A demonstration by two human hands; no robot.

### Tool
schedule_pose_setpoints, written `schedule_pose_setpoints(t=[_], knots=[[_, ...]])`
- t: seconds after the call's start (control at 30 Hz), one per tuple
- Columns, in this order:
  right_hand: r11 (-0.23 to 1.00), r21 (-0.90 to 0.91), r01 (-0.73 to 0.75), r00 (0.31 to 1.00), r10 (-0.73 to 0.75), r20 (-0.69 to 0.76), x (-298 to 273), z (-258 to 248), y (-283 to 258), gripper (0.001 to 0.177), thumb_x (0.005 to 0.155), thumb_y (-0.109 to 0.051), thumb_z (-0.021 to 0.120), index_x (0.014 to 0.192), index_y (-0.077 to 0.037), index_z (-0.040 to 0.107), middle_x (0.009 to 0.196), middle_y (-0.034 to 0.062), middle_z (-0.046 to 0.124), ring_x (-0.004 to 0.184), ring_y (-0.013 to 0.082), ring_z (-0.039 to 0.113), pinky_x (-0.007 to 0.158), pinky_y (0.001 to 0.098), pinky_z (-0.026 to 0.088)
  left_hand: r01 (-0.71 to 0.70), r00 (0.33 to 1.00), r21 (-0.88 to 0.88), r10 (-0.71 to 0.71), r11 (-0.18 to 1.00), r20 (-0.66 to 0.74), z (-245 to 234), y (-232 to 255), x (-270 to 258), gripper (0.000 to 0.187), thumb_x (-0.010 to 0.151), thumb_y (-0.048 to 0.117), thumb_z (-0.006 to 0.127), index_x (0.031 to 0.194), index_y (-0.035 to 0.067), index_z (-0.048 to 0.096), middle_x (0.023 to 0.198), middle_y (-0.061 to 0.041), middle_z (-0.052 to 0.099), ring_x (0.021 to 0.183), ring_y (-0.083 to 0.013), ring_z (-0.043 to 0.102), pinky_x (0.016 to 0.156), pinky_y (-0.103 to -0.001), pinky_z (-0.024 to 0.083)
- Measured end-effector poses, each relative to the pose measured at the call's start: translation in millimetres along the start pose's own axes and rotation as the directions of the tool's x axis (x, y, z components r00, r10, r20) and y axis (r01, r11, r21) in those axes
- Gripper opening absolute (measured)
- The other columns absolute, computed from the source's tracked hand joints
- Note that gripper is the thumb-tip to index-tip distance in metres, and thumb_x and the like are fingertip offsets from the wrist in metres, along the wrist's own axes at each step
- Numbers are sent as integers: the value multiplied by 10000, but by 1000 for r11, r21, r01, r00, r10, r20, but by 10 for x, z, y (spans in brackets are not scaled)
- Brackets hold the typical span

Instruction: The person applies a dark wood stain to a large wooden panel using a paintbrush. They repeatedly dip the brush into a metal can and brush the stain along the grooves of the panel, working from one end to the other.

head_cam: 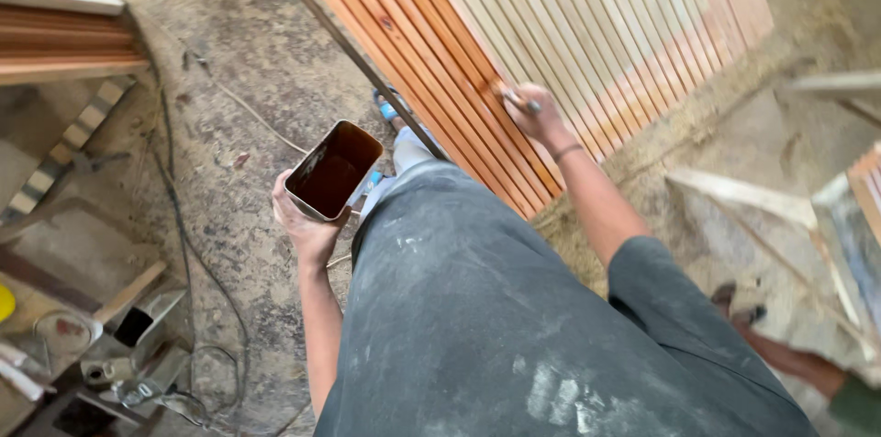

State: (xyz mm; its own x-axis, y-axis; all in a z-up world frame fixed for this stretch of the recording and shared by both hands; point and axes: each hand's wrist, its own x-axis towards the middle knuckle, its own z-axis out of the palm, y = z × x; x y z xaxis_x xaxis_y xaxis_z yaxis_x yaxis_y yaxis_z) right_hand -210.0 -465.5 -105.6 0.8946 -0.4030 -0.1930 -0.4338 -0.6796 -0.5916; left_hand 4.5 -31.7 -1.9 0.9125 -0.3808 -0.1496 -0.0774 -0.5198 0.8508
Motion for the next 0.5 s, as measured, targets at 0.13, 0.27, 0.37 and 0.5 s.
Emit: schedule_pose_setpoints(t=[0.13, 0.27, 0.37, 0.5], knots=[[960, -42, -277, 961, 277, -1, -1569, -312, -125, 160, 983, -208, 688, 934, -57, 706, 878, 188, 665, 839, 378, 656, 713, 458, 515, -39, 997, -91, 46, 995, 67, -50, -97, -29, 932, 606, 142, 889, 1431, 85, 459, 1277, -123, 562, 1230, -336, 558, 1094, -461, 445], [879, -117, -461, 872, 474, 121, -2120, -611, 37, 191, 934, -254, 650, 894, -80, 719, 825, 136, 695, 762, 286, 685, 708, 422, 542, -69, 993, -60, 74, 996, 89, 59, -153, 109, 935, 576, 144, 900, 1405, 80, 472, 1263, -119, 573, 1214, -338, 559, 1080, -460, 434], [683, -367, -632, 620, 729, 289, -2343, -610, 214, 217, 957, -262, 656, 848, -85, 719, 808, 137, 709, 756, 276, 697, 730, 423, 553, -60, 994, -20, 62, 998, 91, -11, -168, 29, 956, 584, 130, 900, 1427, 63, 454, 1275, -127, 565, 1226, -350, 541, 1091, -472, 410], [872, -111, -478, 854, 490, 175, -1800, -353, 470, 216, 804, -246, 762, 904, -64, 703, 803, 165, 711, 718, 306, 686, 694, 443, 563, -67, 996, -56, 70, 996, 63, -73, -147, 12, 937, 569, 115, 878, 1410, 81, 467, 1285, -122, 545, 1232, -314, 556, 1094, -439, 450]])
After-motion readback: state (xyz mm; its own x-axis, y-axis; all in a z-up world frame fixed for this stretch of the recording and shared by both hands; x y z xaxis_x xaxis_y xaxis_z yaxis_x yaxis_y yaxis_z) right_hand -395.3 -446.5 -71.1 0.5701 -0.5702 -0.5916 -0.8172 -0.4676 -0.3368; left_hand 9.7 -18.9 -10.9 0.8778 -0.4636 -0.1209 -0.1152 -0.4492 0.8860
